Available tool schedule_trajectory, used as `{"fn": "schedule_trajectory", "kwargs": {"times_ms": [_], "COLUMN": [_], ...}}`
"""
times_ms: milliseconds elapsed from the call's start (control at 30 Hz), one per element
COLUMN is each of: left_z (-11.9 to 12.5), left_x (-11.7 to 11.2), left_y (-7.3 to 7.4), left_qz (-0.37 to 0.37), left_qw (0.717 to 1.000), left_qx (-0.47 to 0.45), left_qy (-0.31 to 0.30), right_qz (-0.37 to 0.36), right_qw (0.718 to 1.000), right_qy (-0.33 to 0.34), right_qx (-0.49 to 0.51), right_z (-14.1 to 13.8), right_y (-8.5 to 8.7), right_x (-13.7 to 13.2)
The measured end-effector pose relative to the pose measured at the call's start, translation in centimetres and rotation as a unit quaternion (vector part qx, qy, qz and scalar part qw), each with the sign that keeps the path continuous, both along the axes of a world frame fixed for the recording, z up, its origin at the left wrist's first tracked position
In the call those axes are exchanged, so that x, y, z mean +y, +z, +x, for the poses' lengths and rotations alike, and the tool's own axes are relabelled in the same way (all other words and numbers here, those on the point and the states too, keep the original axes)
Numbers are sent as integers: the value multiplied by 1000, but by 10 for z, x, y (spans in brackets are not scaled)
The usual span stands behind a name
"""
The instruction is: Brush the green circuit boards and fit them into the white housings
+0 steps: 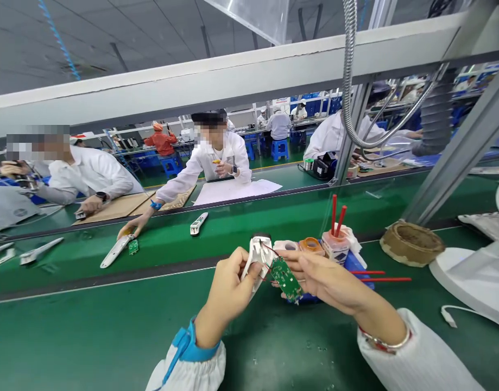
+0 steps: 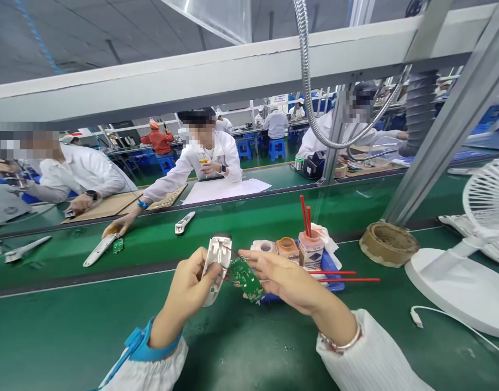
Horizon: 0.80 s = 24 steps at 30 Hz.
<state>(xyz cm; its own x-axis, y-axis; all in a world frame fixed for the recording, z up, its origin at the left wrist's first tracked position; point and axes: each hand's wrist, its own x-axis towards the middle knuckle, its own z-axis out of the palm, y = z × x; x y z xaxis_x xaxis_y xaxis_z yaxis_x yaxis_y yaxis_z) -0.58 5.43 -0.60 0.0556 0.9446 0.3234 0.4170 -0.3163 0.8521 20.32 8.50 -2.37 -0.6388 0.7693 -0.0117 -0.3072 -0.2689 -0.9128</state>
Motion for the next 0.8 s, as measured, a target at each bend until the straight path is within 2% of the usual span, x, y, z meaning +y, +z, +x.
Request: {"fn": "schedule_trajectory", "kwargs": {"times_ms": [133,300,433,500,667,800], "left_z": [-7,-5,0,1,3,7], "left_x": [-5,-2,-1,1,11,16], "left_y": [6,5,-1,-4,-12,-17], "left_qz": [71,146,145,134,171,174], "left_qw": [992,976,972,975,959,947], "left_qx": [99,143,152,142,214,252], "left_qy": [21,69,107,110,79,93], "right_qz": [-11,-19,-30,-37,5,38], "right_qw": [999,998,994,994,999,993], "right_qy": [26,42,65,65,-39,-110], "right_qx": [-31,30,84,78,8,-9], "right_z": [-9,-16,-23,-26,-36,-41], "right_y": [-3,-10,-11,-12,-14,-15], "right_x": [3,0,-2,-2,3,2]}}
